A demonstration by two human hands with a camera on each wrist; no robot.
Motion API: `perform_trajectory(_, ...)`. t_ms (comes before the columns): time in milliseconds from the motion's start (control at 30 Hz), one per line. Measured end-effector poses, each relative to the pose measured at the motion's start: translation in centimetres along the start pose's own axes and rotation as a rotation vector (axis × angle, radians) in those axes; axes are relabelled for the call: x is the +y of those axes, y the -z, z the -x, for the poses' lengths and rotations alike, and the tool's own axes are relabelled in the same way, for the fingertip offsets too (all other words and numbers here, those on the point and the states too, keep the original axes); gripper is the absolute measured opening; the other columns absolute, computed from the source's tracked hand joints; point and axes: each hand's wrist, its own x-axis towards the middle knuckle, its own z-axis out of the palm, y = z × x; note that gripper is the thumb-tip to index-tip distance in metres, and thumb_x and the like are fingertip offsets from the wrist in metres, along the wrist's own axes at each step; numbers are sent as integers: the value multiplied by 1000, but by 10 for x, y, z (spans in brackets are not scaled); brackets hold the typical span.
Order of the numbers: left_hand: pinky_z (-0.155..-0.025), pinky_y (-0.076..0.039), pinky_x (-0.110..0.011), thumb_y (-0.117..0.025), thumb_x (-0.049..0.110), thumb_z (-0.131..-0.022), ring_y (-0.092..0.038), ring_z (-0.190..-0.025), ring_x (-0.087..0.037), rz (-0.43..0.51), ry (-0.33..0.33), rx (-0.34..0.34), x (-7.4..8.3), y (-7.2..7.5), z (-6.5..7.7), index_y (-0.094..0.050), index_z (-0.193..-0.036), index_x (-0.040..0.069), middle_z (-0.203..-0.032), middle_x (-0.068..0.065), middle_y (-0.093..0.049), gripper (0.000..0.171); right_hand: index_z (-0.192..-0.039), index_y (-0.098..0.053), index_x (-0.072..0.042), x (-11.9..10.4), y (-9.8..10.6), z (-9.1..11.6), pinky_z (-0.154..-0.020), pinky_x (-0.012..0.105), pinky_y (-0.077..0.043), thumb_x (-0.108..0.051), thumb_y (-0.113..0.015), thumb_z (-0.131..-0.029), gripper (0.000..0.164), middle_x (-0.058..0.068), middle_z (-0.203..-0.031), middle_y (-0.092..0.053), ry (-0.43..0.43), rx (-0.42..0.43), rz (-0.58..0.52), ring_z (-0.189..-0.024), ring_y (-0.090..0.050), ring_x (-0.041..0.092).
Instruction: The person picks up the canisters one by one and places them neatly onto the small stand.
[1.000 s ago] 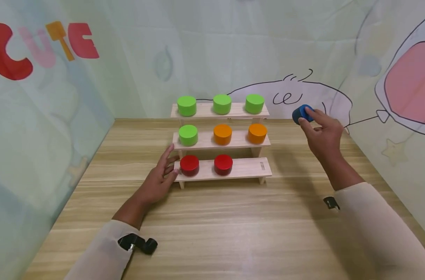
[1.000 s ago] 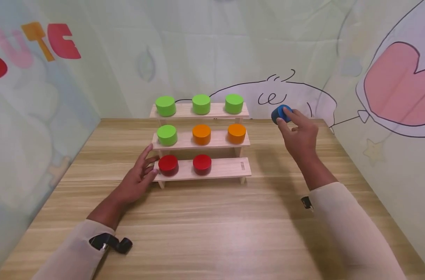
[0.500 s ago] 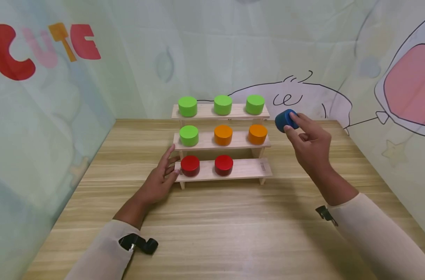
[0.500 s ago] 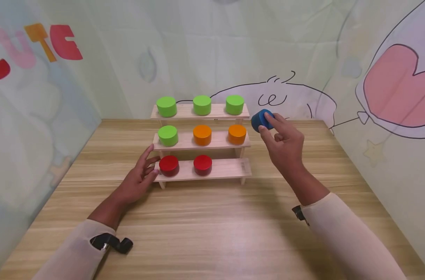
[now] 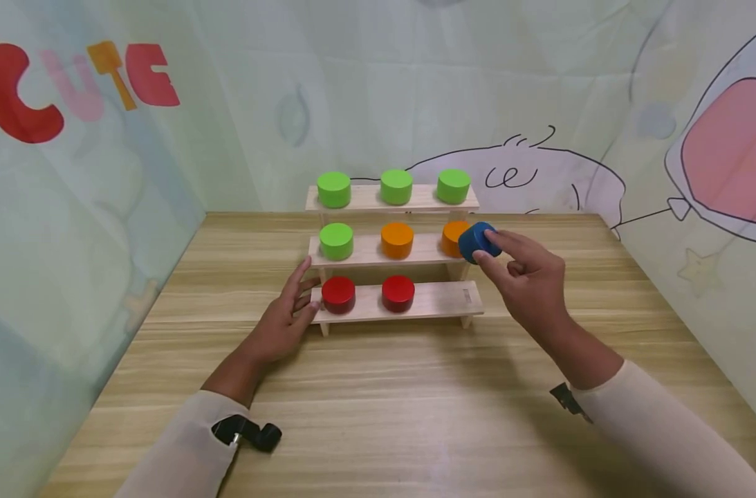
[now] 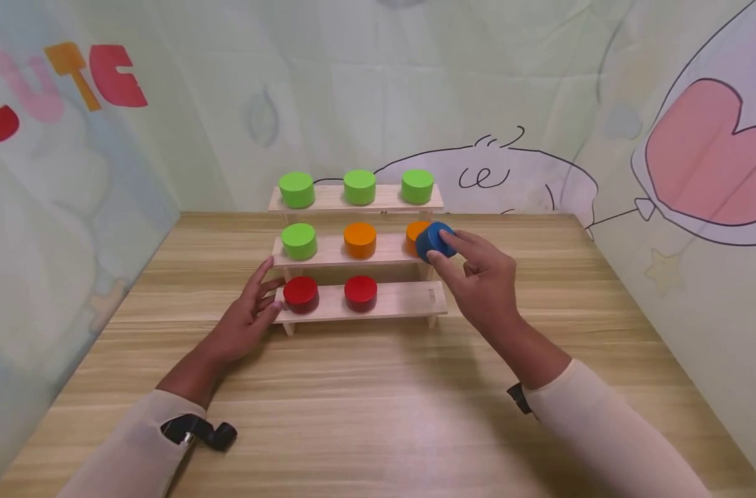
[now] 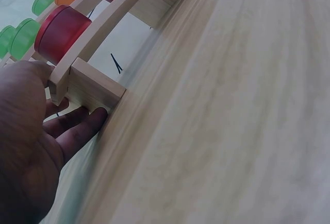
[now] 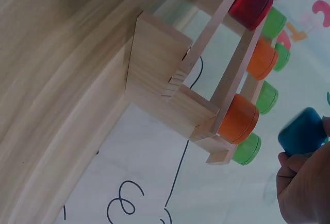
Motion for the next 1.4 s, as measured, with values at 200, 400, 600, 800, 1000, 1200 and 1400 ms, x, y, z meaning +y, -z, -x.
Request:
perform_trajectory(200, -120, -47, -62, -54, 12, -115, -55, -149, -51, -4, -2, 1, 1, 0, 0, -3, -177, 32, -171, -28, -42, 83, -131, -79, -5, 0, -4, 9, -47, 19, -29, -12, -89, -93, 40, 20, -127, -80, -6, -108, 117, -55, -42, 17)
perform_trajectory(400, -120, -47, -63, -54, 11, -115, -55, -148, -53, -5, -7, 5, 2, -1, 0, -3, -177, 31, -171, -29, -42, 83, -130, -79, -3, 3, -7, 14, -70, 18, -54, -18, -90, -93, 42, 18, -128, -80, -50, -199, 214, -100, -77, 33)
perform_trajectory(600, -120, -47, -63, -54, 11, -115, -55, -147, -53, -9, -6, 5, 2, -1, 1, -3, -178, 31, -170, -29, -42, 84, -132, -79, -4, 5, -11, 19, -78, 30, -63, -23, -90, -93, 45, 14, -129, -81, -128, -277, 231, -107, -78, 32)
perform_trajectory(800, -120, -47, -61, -54, 10, -114, -55, -148, -52, -9, -15, 3, 2, 0, 0, -3, -178, 28, -171, -29, -42, 84, -133, -77, -1, 8, -17, 20, -88, 54, -68, -24, -91, -92, 49, 20, -133, -78, -205, -353, 260, -115, -77, 38)
perform_trajectory(1000, -120, -47, -61, -54, 11, -115, -55, -149, -51, -16, -6, -3, 1, -1, 0, -2, -178, 30, -171, -28, -41, 84, -136, -75, -1, 12, -19, 23, -92, 54, -68, -29, -90, -93, 53, 19, -138, -76, -265, -415, 302, -118, -75, 38)
perform_trajectory(1200, -120, -47, -62, -54, 12, -115, -55, -148, -52, -30, -5, 1, 1, -1, -1, -2, -178, 30, -171, -28, -41, 83, -138, -74, 0, 13, -20, 23, -96, 55, -67, -29, -89, -94, 55, 20, -142, -74, -293, -444, 315, -123, -74, 40)
perform_trajectory(1400, -120, -47, -62, -54, 13, -115, -55, -148, -52, -28, -4, 3, 1, 0, 0, -1, -178, 30, -172, -28, -41, 84, -137, -74, 1, 16, -21, 24, -95, 56, -67, -29, -90, -94, 55, 22, -141, -74, -284, -451, 321, -119, -75, 42)
